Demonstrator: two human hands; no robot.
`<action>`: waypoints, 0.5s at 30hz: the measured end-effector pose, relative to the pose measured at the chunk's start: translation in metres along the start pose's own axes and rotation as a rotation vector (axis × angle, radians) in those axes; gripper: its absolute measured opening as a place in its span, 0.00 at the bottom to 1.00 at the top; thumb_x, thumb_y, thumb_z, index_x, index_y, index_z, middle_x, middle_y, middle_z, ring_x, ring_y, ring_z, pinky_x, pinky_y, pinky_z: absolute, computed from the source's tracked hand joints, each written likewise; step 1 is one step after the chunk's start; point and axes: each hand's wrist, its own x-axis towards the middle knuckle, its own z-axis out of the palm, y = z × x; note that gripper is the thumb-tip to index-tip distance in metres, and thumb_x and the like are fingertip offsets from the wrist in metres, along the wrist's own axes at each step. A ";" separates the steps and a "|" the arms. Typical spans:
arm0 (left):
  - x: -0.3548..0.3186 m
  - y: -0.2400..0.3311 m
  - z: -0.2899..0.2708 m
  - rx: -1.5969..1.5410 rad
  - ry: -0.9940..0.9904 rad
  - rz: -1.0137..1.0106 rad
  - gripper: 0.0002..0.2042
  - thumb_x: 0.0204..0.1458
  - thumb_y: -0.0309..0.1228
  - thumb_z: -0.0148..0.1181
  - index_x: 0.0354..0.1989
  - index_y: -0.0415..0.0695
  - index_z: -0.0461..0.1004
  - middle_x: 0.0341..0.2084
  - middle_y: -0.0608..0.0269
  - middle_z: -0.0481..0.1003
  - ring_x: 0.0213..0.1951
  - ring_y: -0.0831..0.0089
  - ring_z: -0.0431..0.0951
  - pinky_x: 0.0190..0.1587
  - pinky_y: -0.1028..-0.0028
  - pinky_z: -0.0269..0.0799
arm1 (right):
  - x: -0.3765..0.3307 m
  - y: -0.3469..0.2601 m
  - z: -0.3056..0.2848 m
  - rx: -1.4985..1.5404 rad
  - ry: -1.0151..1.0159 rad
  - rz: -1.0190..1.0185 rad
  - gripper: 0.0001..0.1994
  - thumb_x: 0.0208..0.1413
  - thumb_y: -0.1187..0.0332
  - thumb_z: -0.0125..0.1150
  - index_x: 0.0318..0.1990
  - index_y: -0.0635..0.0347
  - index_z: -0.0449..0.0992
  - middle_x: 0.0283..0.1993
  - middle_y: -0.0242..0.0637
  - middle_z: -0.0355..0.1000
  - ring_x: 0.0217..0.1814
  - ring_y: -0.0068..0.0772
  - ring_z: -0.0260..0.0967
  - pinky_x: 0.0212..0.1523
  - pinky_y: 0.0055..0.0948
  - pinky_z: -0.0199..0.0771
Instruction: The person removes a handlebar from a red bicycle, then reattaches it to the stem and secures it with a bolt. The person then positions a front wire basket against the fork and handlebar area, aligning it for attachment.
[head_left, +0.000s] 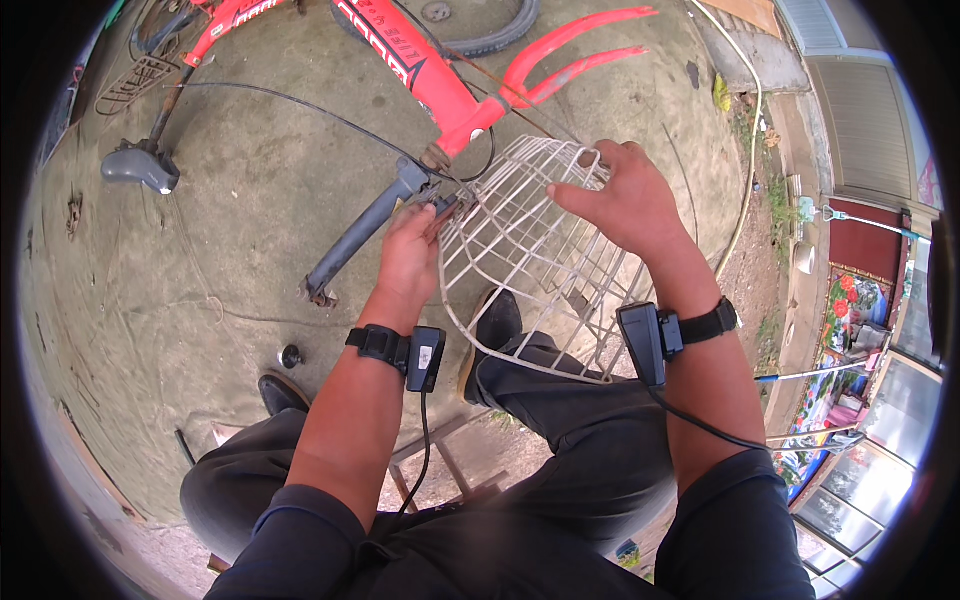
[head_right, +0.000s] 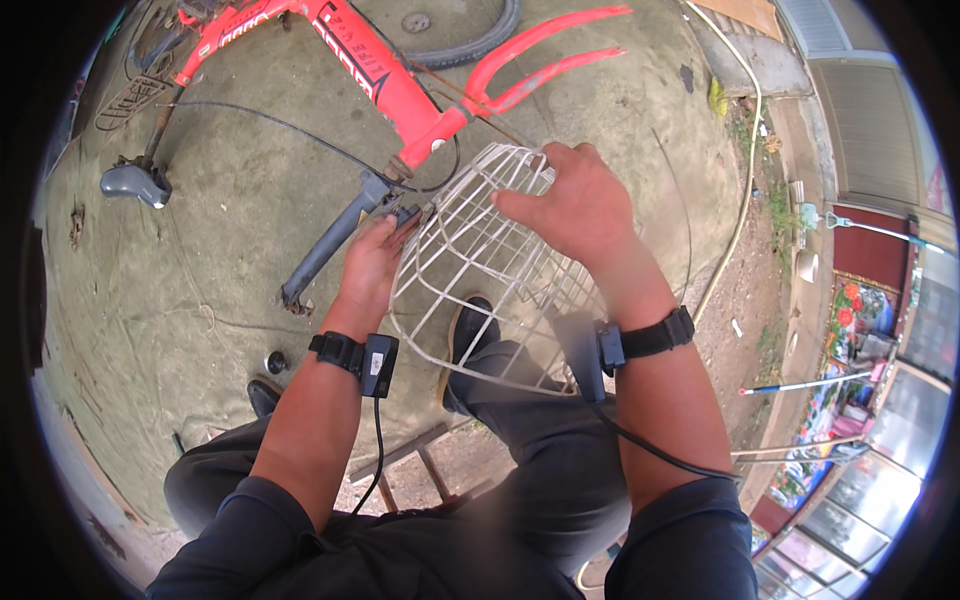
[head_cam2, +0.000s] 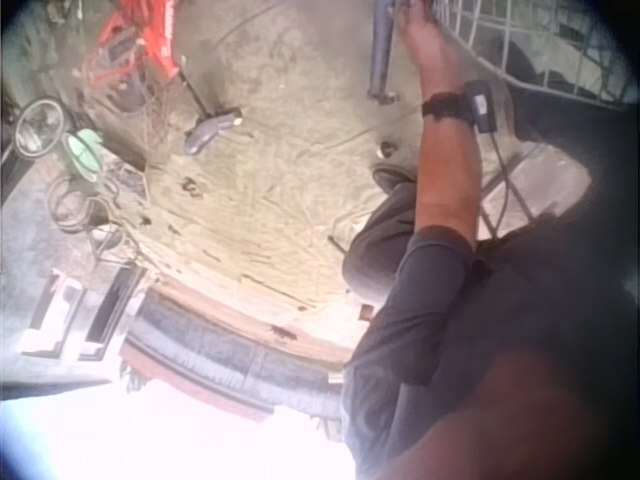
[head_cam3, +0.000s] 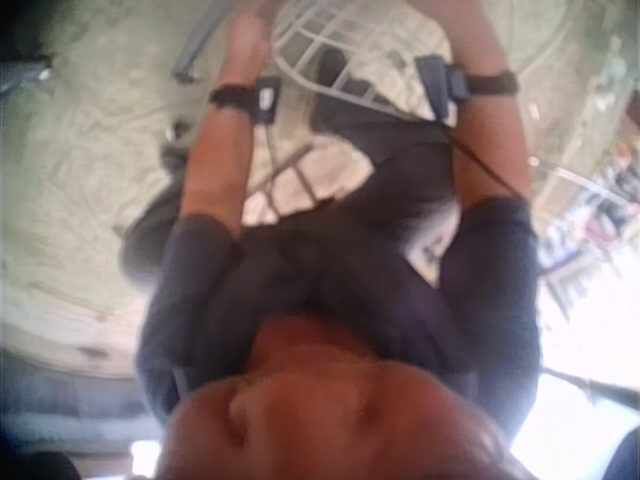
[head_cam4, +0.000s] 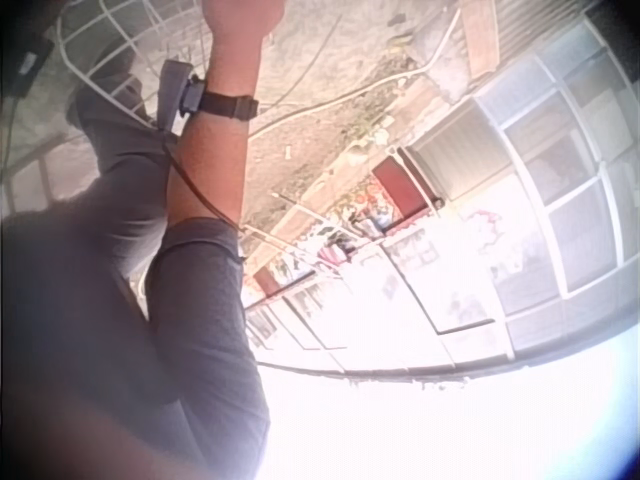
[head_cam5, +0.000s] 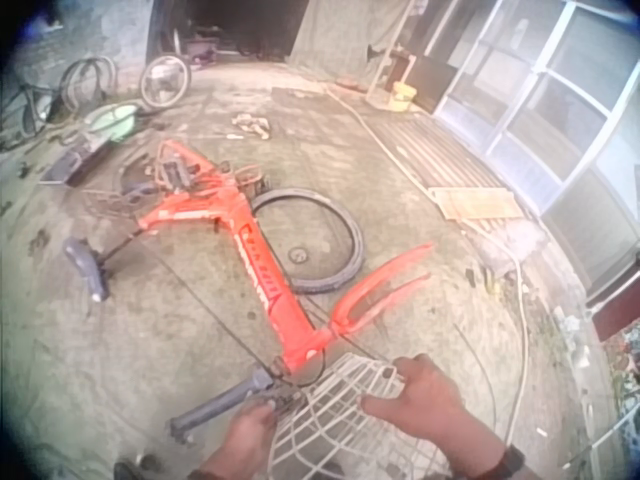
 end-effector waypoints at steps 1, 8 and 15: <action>0.001 -0.001 -0.002 -0.003 0.005 -0.013 0.18 0.68 0.34 0.53 0.58 0.31 0.69 0.57 0.45 0.75 0.64 0.56 0.72 0.69 0.59 0.64 | 0.000 0.000 -0.001 0.011 -0.017 0.010 0.33 0.43 0.43 0.76 0.47 0.63 0.79 0.47 0.54 0.71 0.49 0.54 0.74 0.52 0.44 0.75; -0.008 -0.002 -0.010 0.272 0.224 0.013 0.21 0.65 0.33 0.61 0.61 0.36 0.69 0.52 0.59 0.78 0.54 0.70 0.76 0.58 0.69 0.67 | -0.001 0.001 0.001 -0.008 0.013 -0.008 0.33 0.43 0.43 0.75 0.47 0.63 0.79 0.47 0.53 0.72 0.49 0.54 0.74 0.51 0.44 0.75; 0.003 -0.005 -0.001 0.242 0.174 0.022 0.21 0.63 0.28 0.58 0.62 0.33 0.68 0.54 0.56 0.77 0.56 0.67 0.75 0.60 0.67 0.66 | -0.001 0.000 0.001 -0.006 0.004 -0.015 0.33 0.43 0.43 0.75 0.48 0.62 0.79 0.47 0.53 0.71 0.49 0.54 0.74 0.51 0.44 0.75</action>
